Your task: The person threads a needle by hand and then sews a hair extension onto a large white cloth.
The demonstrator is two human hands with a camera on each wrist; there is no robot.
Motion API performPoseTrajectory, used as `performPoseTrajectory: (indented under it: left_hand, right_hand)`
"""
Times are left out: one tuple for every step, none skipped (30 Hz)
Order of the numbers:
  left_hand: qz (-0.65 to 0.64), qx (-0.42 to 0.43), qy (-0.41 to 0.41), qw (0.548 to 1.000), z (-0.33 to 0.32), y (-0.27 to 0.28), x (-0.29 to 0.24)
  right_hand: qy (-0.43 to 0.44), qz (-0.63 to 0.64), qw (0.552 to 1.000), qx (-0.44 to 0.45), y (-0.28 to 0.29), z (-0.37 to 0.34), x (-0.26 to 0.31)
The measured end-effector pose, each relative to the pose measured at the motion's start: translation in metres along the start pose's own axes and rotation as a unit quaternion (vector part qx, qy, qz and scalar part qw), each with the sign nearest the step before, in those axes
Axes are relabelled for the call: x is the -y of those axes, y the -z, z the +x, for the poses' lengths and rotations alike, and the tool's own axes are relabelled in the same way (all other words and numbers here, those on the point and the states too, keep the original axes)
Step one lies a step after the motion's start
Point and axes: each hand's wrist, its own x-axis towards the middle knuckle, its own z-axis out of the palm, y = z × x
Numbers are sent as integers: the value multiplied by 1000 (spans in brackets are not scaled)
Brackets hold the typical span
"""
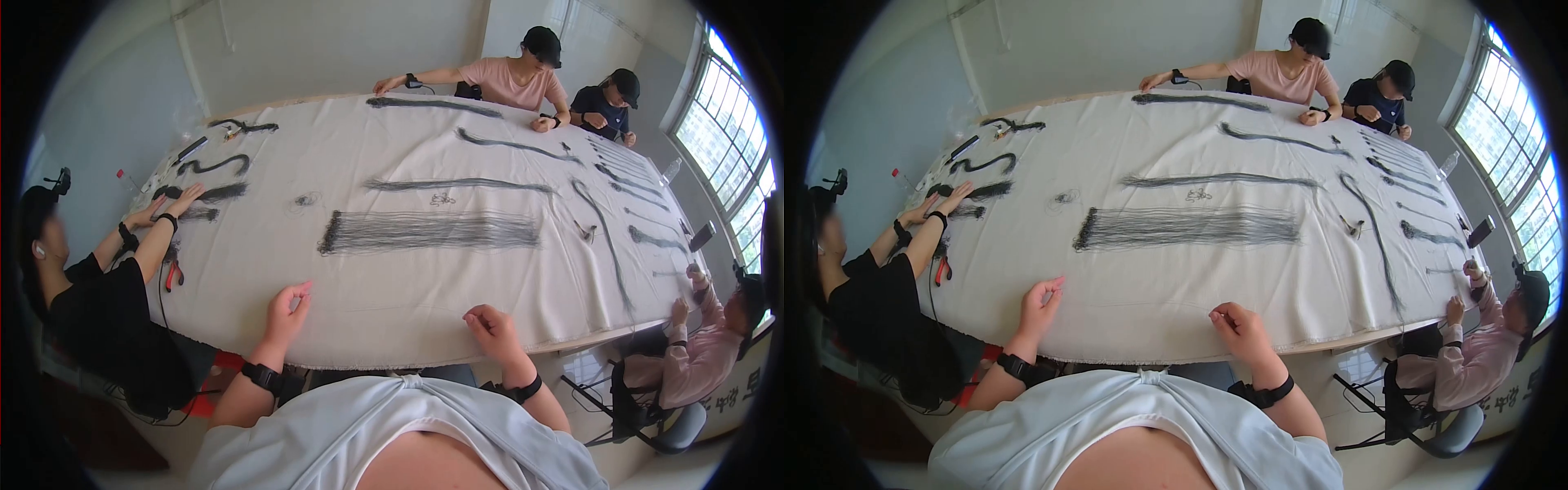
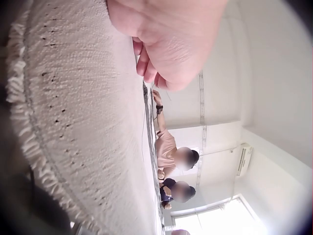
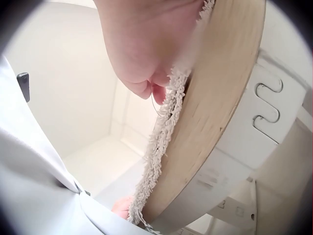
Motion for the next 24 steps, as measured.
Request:
performPoseTrajectory:
  left_hand:
    - [2, -3, -5, 1000, 0, -1, 4]
    - [7, -4, -7, 1000, -1, 0, 4]
    - [10, -3, -4, 1000, -1, 0, 3]
    - [12, -3, -1, 1000, -2, 0, -1]
    - [14, -4, 1, 1000, -1, -1, -3]
    - [8, -7, 2, 1000, 1, -1, -3]
    - [2, -9, 5, 1000, 2, -2, -1]
    - [-5, -13, 7, 1000, 1, -2, 1]
    - [-4, -12, 2, 1000, 0, -3, 2]
    - [-3, -13, -5, 1000, 2, -4, 5]
    - [-3, -12, -10, 1000, 2, -4, 5]
    - [3, -11, -10, 1000, 2, -4, 5]
    - [10, -8, -8, 1000, 1, -4, 4]
    - [17, -5, -4, 1000, -2, -3, 3]
    - [21, 1, -2, 1000, -4, -2, 3]
    - [25, 7, -2, 1000, -4, -1, 3]
    - [31, 15, -2, 999, -3, 0, 3]
    - [29, 6, -3, 1000, -3, 1, 4]
    - [29, 3, -2, 1000, -3, 0, 5]
    - [28, 4, -1, 1000, -4, -2, 7]
    - [21, 4, 0, 1000, -4, -3, 9]
    - [13, 5, 2, 1000, -4, -3, 11]
    - [5, 2, 3, 1000, -5, -3, 13]
    - [3, 9, 4, 1000, -7, -2, 14]
  right_hand:
    - [3, 8, 1000, -4, 1, 2, 0]
    - [3, 19, 1000, -7, -1, 2, 1]
    - [1, 31, 999, -10, -3, 1, 1]
    - [2, 30, 999, -14, -4, -1, 1]
    - [5, 28, 999, -17, -4, -1, 3]
    - [9, 25, 999, -20, -3, 0, 4]
    - [6, 23, 1000, -20, -2, 0, 7]
    - [4, 21, 1000, -21, -2, -1, 9]
    - [4, 19, 1000, -22, -1, 0, 11]
    - [5, 14, 1000, -21, -1, 1, 8]
    - [3, 9, 1000, -18, -2, 1, 4]
    - [0, 4, 1000, -14, -2, -1, 2]
    - [3, 10, 1000, -19, -3, -4, 2]
    - [5, 16, 1000, -23, -4, -5, 3]
    - [7, 24, 999, -28, -5, -7, 4]
    - [8, 22, 999, -26, -4, -6, 3]
    - [7, 23, 999, -25, -3, -7, 1]
    - [-1, 24, 999, -26, -3, -10, -1]
    - [5, 32, 999, -31, -4, -13, 0]
    - [8, 39, 999, -37, -5, -12, 1]
    - [10, 46, 998, -43, -5, -12, 2]
    - [6, 39, 999, -36, -5, -13, 2]
    - [6, 31, 999, -28, -4, -14, 2]
    - [-1, 42, 999, -26, -3, -17, 3]
